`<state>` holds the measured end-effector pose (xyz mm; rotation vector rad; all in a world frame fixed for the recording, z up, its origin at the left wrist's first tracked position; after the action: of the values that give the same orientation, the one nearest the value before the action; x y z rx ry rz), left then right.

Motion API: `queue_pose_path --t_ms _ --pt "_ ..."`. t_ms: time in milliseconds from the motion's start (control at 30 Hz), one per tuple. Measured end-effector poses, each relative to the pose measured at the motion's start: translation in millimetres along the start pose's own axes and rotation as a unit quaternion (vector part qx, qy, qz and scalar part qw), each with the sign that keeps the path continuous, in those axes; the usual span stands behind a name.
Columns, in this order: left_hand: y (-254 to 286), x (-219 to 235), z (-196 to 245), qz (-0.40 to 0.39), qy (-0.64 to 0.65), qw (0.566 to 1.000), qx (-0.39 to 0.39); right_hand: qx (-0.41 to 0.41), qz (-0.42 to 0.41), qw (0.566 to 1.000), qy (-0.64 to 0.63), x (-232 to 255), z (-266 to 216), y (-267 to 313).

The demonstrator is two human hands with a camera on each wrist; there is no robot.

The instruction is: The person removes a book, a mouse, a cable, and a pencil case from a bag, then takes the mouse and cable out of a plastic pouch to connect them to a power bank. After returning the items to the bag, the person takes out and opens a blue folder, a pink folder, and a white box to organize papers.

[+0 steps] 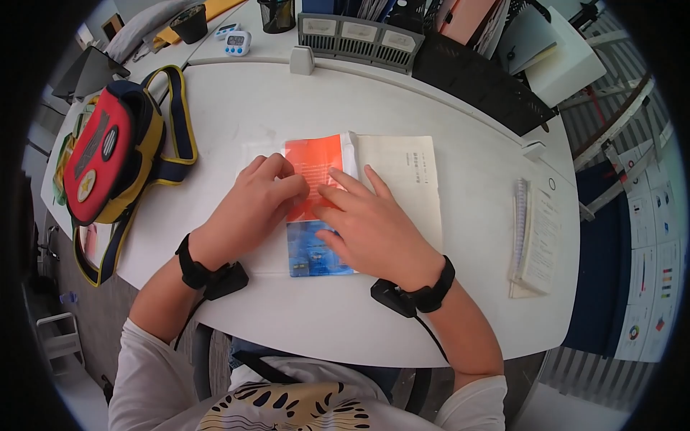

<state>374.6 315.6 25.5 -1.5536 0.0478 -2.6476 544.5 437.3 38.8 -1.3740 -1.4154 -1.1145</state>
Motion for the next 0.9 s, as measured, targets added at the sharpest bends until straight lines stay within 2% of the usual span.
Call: queue_pose_path --t_ms 100,200,300,367,533,633,700,733,833,900 --pt "0.9 1.0 -0.1 0.022 -0.034 0.999 -0.014 0.005 -0.027 0.999 -0.016 -4.3 -1.5 -3.2" --pt "1.8 4.7 -1.9 0.011 -0.029 0.999 -0.005 0.006 -0.017 0.999 -0.028 -8.6 -3.3 -4.7" --pt "2.5 10.4 -1.7 0.016 -0.046 0.998 -0.03 0.005 -0.008 0.999 -0.04 -9.3 -4.6 -6.8" --pt "2.4 14.5 -3.4 -0.019 0.0 1.0 -0.024 0.005 0.002 0.999 -0.042 -12.7 -5.7 -9.7" --pt "1.4 11.5 -12.0 -0.035 -0.002 0.999 -0.017 0.012 0.027 0.997 -0.073 -22.5 -7.5 -20.2" --pt "2.3 14.5 -14.3 -0.043 -0.003 0.999 -0.014 0.054 0.072 0.99 -0.11 -20.5 2.4 -19.2" --pt "3.4 16.4 -14.6 -0.045 -0.002 0.999 -0.011 0.026 0.201 0.953 -0.226 -11.0 12.9 -11.4" --pt "3.5 16.9 -15.1 -0.054 0.007 0.998 -0.012 -0.002 0.218 0.951 -0.218 -10.1 17.4 -7.2" --pt "3.2 23.8 -13.6 -0.073 0.012 0.997 -0.008 -0.029 0.186 0.956 -0.226 -20.5 21.9 -5.8" --pt "2.7 24.3 -14.3 -0.085 0.009 0.996 -0.005 -0.019 0.162 0.96 -0.228 -22.0 18.7 -7.3"
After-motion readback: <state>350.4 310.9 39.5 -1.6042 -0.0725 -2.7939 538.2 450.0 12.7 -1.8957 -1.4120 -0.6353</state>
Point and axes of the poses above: each hand's wrist, its own y-axis away from the middle knuckle, its own x-axis out of the back of the hand, z = x × y, the point moved 3 cm from there along -y, towards the middle knuckle, and after that the axes turned 11 degrees about -z, right-handed, at the moved point
